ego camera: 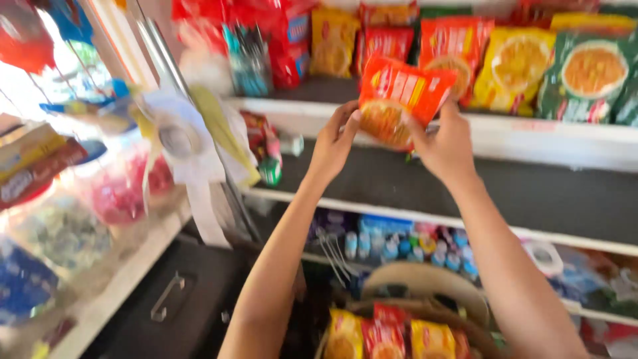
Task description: Placing instant noodle packets from a large container onto grocery store shelves.
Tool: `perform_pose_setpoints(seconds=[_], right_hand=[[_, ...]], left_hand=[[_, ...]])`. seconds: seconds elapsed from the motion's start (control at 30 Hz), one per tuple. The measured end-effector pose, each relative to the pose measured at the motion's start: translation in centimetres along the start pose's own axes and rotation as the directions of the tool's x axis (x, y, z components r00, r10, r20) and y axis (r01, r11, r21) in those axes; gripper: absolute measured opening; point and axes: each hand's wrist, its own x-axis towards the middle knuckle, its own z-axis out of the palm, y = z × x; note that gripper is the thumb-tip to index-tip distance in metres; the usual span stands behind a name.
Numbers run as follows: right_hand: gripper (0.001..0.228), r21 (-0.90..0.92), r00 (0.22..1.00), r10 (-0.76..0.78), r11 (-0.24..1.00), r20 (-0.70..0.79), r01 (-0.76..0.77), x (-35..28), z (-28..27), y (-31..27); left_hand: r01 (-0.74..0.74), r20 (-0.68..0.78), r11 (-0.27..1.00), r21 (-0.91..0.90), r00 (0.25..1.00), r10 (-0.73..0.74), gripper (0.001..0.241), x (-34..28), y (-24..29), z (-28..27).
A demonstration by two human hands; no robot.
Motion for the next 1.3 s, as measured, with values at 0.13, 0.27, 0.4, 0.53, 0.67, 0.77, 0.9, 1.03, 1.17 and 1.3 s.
perform_pose_setpoints(seconds=[0.13, 0.27, 0.4, 0.53, 0.67, 0.77, 0.9, 1.03, 1.17, 1.3], right_hand=[[0.064, -0.092, 0.983, -0.085, 0.993, -0.165, 0.070, 8.6, 2.9, 0.8], [0.082, -0.307, 0.990, -0.039, 0.952, -0.134, -0.005, 14.2, 7.3, 0.7], [0.084, -0.357, 1.000, 0.012, 0.934, -0.013, -0.016, 17.9, 13.7, 3.5], [0.083, -0.299, 1.000, 0.023, 0.954, -0.008, -0.024, 20.3, 19.7, 7.7], [0.076, -0.257, 0.975, 0.190, 0.954, 0.114, -0.156, 22.0, 24.5, 12.4], [0.069, -0.359, 0.968, 0.218, 0.919, 0.121, -0.162, 22.4, 26.4, 13.5], [0.042, -0.717, 0.976, -0.186, 0.663, 0.117, 0.213, 22.3, 27.8, 15.2], [0.024, -0.677, 0.925, -0.176, 0.638, 0.336, 0.367, 22.2, 29.1, 17.1], [0.032, -0.293, 0.830, 0.024, 0.941, 0.557, 0.169, 20.8, 28.1, 17.6], [0.025, 0.016, 0.941, 0.145, 0.987, 0.305, -0.157, 16.1, 18.9, 5.7]], left_hand=[[-0.028, 0.069, 0.885, 0.464, 0.998, -0.005, 0.056, 6.6, -2.1, -3.5], [-0.051, 0.138, 0.281, 0.958, 0.944, -0.299, 0.062, 12.1, -9.4, -5.4], [-0.016, 0.124, 0.199, 0.980, 0.829, -0.545, 0.077, 15.6, -11.5, -5.8], [-0.012, 0.142, 0.208, 0.978, 0.771, -0.621, 0.087, 16.0, -10.3, -5.8], [-0.010, 0.159, 0.259, 0.966, 0.813, -0.560, 0.083, 15.1, -9.1, -5.7], [-0.005, 0.159, 0.287, 0.958, 0.842, -0.515, 0.078, 14.4, -7.4, -5.7], [-0.001, 0.165, 0.338, 0.941, 0.875, -0.456, 0.072, 14.1, -6.9, -5.6], [-0.030, 0.161, 0.346, 0.938, 0.920, -0.357, 0.063, 13.8, -8.1, -5.8], [-0.069, 0.150, 0.327, 0.942, 0.961, -0.230, 0.052, 13.7, -8.3, -5.8], [-0.079, 0.122, 0.354, 0.932, 0.987, -0.104, 0.042, 12.7, -6.2, -5.7]])
